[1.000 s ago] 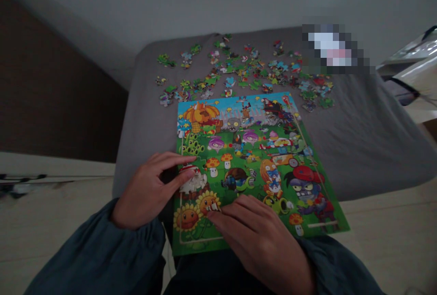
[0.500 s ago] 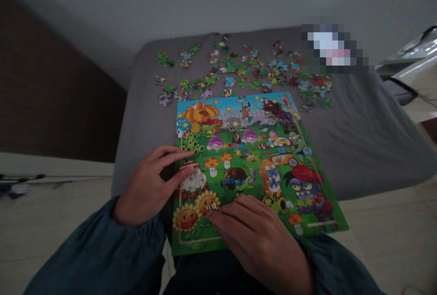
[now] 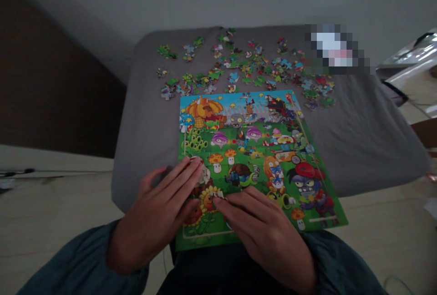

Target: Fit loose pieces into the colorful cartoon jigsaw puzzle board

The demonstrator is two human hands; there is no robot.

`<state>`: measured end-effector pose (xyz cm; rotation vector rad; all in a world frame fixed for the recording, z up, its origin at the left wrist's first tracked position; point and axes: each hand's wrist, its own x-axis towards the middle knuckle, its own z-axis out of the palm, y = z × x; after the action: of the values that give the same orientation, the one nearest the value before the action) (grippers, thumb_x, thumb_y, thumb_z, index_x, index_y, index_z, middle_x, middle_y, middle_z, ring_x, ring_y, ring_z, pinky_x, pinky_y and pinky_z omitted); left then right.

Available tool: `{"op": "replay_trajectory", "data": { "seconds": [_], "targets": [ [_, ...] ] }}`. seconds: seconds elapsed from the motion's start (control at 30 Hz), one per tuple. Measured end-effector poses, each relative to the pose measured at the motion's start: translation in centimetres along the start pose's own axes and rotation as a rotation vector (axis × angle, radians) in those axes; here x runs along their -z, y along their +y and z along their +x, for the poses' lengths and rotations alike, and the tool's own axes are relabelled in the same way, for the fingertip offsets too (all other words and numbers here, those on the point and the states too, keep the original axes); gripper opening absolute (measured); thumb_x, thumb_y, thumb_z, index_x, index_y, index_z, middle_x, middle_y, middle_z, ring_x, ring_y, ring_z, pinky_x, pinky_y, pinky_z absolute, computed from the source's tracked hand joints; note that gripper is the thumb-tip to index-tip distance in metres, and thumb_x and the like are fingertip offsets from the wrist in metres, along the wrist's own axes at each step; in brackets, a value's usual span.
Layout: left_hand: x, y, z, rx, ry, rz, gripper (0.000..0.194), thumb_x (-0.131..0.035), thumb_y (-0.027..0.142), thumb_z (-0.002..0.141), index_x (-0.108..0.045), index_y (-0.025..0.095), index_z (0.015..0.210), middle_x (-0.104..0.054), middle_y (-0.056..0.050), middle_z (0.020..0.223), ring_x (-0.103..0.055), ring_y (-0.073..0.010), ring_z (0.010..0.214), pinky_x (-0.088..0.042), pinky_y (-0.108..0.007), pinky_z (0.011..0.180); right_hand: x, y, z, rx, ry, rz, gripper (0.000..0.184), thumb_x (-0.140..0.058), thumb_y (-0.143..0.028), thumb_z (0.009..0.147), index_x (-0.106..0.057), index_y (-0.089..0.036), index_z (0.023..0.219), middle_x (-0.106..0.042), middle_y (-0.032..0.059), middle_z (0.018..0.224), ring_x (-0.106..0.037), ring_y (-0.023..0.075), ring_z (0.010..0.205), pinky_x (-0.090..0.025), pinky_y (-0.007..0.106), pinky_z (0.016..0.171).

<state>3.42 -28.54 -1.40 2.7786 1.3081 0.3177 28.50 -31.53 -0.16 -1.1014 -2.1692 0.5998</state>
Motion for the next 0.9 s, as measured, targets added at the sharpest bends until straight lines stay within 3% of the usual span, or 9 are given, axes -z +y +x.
{"op": "replay_trajectory", "data": {
  "seconds": [0.1, 0.23, 0.4, 0.57, 0.73, 0.9],
  "targets": [
    [-0.4, -0.2, 0.2, -0.043, -0.004, 0.020, 0.057, -0.035, 0.036, 0.111, -0.029, 0.022, 0.166, -0.058, -0.009, 0.155, -0.060, -0.0275, 0.137, -0.036, -0.047, 0.114, 0.1, 0.1, 0.0, 0.005, -0.002, 0.009, 0.027, -0.053, -0.014, 0.106, -0.072, -0.012, 0.124, -0.078, 0.0054, 0.102, -0.066, 0.0190, 0.084, -0.061, 0.034, 0.078],
    [-0.6, -0.5, 0.7, -0.061, 0.004, 0.021, 0.054, -0.031, 0.036, 0.111, -0.035, 0.022, 0.163, -0.057, -0.009, 0.155, -0.059, -0.0262, 0.138, -0.031, -0.050, 0.120, 0.1, 0.0, -0.1, 0.015, 0.035, 0.038, 0.023, -0.058, -0.011, 0.103, -0.073, -0.012, 0.120, -0.077, 0.0042, 0.095, -0.063, 0.0166, 0.077, -0.059, 0.031, 0.072],
    [-0.8, -0.2, 0.7, -0.052, 0.013, -0.003, 0.054, -0.031, 0.035, 0.111, -0.036, 0.022, 0.163, -0.058, -0.009, 0.155, -0.058, -0.0265, 0.140, -0.032, -0.049, 0.122, 0.2, -1.0, 0.1, -0.041, 0.140, -0.055, 0.023, -0.061, -0.013, 0.102, -0.080, -0.023, 0.107, -0.071, 0.0040, 0.093, -0.062, 0.0156, 0.078, -0.057, 0.029, 0.068],
    [-0.9, 0.2, 0.5, -0.066, 0.041, 0.000, 0.060, -0.031, 0.041, 0.110, -0.032, 0.016, 0.164, -0.056, -0.014, 0.156, -0.055, -0.0285, 0.142, -0.033, -0.048, 0.121, 0.2, -2.0, 0.7, -0.029, 0.138, -0.014, 0.020, -0.060, -0.014, 0.102, -0.079, -0.019, 0.108, -0.072, 0.0051, 0.097, -0.067, 0.0147, 0.084, -0.058, 0.026, 0.073],
    [-0.5, 0.2, 1.1, -0.121, 0.044, 0.039, 0.055, -0.026, 0.037, 0.112, -0.047, 0.008, 0.154, -0.056, -0.014, 0.155, -0.055, -0.0266, 0.142, -0.030, -0.047, 0.119, -0.3, -2.0, 1.1, -0.011, 0.124, -0.002, 0.017, -0.062, -0.014, 0.102, -0.078, -0.016, 0.107, -0.074, 0.0053, 0.095, -0.067, 0.0151, 0.082, -0.059, 0.026, 0.074],
    [-0.6, -0.6, 1.2, -0.146, 0.028, 0.045, 0.054, -0.027, 0.041, 0.112, -0.051, 0.014, 0.151, -0.055, -0.009, 0.157, -0.054, -0.0239, 0.142, -0.028, -0.044, 0.118, -0.3, -1.8, 1.1, -0.008, 0.124, -0.004, 0.019, -0.062, -0.010, 0.100, -0.077, -0.016, 0.110, -0.074, 0.0055, 0.098, -0.067, 0.0159, 0.084, -0.059, 0.028, 0.077]
  ]
}}
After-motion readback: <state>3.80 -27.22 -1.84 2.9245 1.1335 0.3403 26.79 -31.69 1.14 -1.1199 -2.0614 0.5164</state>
